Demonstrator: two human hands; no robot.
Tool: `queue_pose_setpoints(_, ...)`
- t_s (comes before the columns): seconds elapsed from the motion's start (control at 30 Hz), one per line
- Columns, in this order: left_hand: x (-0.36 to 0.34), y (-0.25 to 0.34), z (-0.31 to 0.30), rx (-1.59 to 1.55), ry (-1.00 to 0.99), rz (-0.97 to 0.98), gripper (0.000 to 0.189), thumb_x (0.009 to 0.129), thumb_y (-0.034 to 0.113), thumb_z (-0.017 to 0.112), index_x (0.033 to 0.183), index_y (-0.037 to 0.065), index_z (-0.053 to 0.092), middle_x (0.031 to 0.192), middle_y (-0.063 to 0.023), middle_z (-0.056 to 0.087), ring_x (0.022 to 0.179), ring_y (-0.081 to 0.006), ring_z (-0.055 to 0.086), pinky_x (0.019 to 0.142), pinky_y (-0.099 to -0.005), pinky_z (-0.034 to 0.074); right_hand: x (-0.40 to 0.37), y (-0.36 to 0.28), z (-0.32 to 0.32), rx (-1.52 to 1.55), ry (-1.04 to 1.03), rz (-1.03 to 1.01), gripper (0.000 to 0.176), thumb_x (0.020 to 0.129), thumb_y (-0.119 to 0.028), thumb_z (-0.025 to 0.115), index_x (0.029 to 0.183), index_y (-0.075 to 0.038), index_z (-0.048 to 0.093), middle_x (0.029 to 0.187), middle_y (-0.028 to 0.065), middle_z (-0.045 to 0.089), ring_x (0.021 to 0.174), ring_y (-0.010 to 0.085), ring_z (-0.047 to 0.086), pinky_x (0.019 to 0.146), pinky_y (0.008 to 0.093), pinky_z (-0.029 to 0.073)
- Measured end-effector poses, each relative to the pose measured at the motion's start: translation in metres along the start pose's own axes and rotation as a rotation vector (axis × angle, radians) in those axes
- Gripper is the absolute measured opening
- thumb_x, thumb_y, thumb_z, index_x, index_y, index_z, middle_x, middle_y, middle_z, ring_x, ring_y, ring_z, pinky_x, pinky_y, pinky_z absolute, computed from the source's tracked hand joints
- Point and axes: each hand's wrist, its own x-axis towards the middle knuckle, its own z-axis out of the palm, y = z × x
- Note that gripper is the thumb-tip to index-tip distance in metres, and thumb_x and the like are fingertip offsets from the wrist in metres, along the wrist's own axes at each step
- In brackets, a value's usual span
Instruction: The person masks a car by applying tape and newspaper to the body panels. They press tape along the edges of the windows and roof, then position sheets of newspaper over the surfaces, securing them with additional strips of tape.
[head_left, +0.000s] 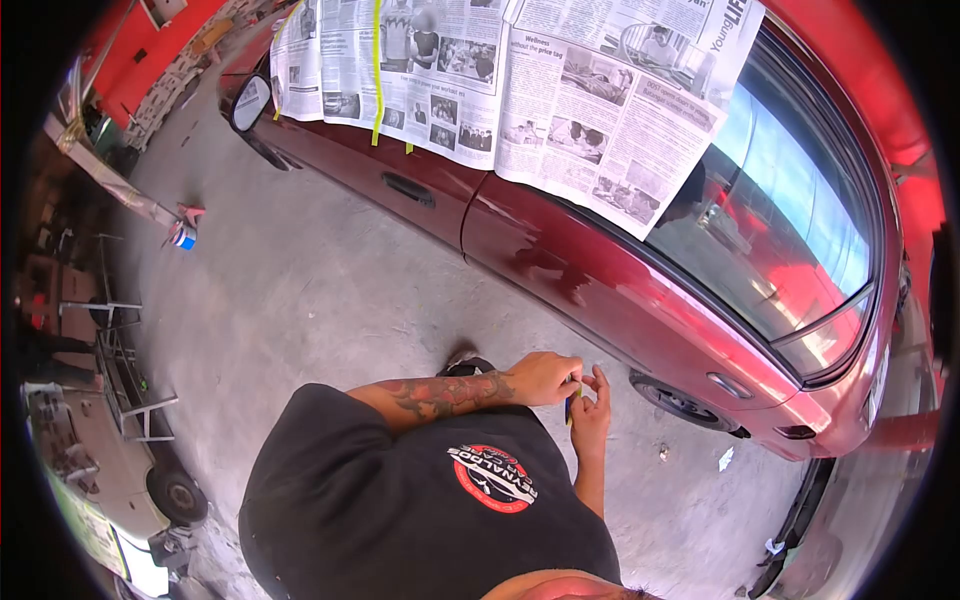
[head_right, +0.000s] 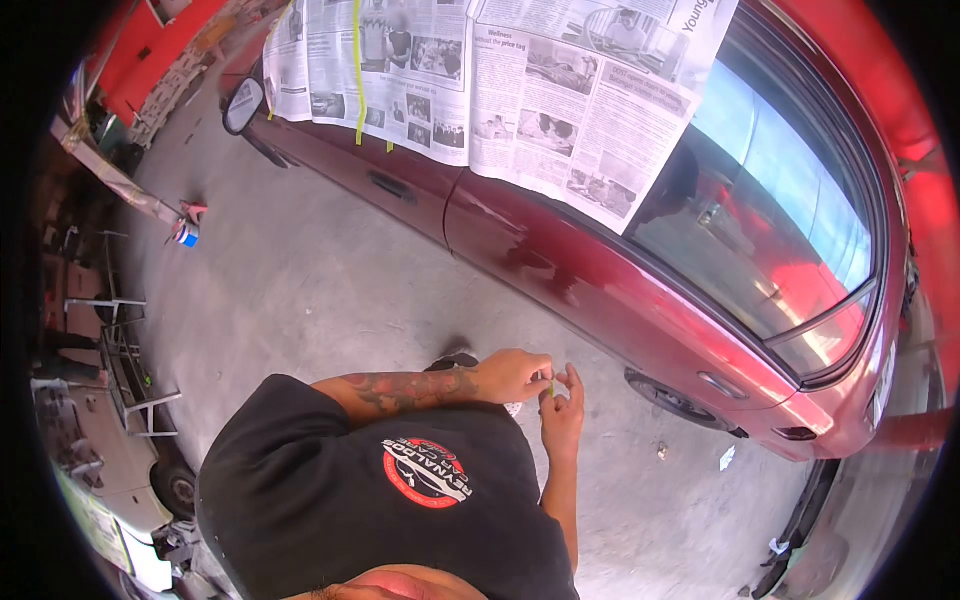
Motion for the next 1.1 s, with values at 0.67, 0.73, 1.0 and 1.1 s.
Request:
queue_pose_setpoints(0.67, 0.023, -0.019, -0.036, 0.054, 0.225, -0.025, 0.016, 0.085, 0.019, 0.067, 0.094, 0.008, 0.06, 0.077, -0.0127, 0.069, 0.07, -0.0335, 0.067, 0.062, -0.0434, 0.051, 0.068, -0.013, 0.016, -0.012, -0.259, 0.01, 0.035, 0.096, -0.011, 0.058, 0.13, -0.003, 0.059, 0.081, 0.0, 0.059, 0.069, 0.0072, 0.052, 0.063, 0.0234, 0.043)
queue_pose_setpoints(0.73, 0.024, -0.022, -0.04, 0.062, 0.25, -0.01, 0.016, 0.085, 0.019, 0.067, 0.093, 0.008, 0.06, 0.077, -0.0122, 0.069, 0.069, -0.0323, 0.067, 0.062, -0.0425, 0.051, 0.073, -0.016, 0.021, -0.038, -0.258, -0.029, 0.035, 0.096, -0.011, 0.058, 0.13, -0.003, 0.059, 0.08, 0.0013, 0.06, 0.07, 0.0088, 0.054, 0.065, 0.0252, 0.045)
queue_pose_setpoints(1.0, 0.025, -0.035, -0.051, 0.06, 0.291, 0.021, 0.017, 0.084, 0.02, 0.069, 0.089, 0.007, 0.061, 0.076, -0.0117, 0.069, 0.066, -0.0309, 0.067, 0.059, -0.0401, 0.05, 0.086, -0.017, 0.037, -0.193, -0.207, -0.117, 0.024, 0.095, -0.011, 0.057, 0.117, -0.003, 0.06, 0.081, 0.0085, 0.066, 0.073, 0.014, 0.061, 0.069, 0.0291, 0.049)
queue_pose_setpoints(1.1, 0.025, -0.03, -0.06, 0.045, 0.235, -0.038, 0.016, 0.084, 0.02, 0.068, 0.09, 0.006, 0.061, 0.076, -0.0119, 0.069, 0.066, -0.0309, 0.067, 0.058, -0.0403, 0.05, 0.091, 0.002, 0.04, -0.08, -0.224, -0.212, 0.018, 0.095, -0.01, 0.056, 0.11, -0.001, 0.06, 0.084, 0.0094, 0.067, 0.074, 0.0151, 0.063, 0.07, 0.0297, 0.05)
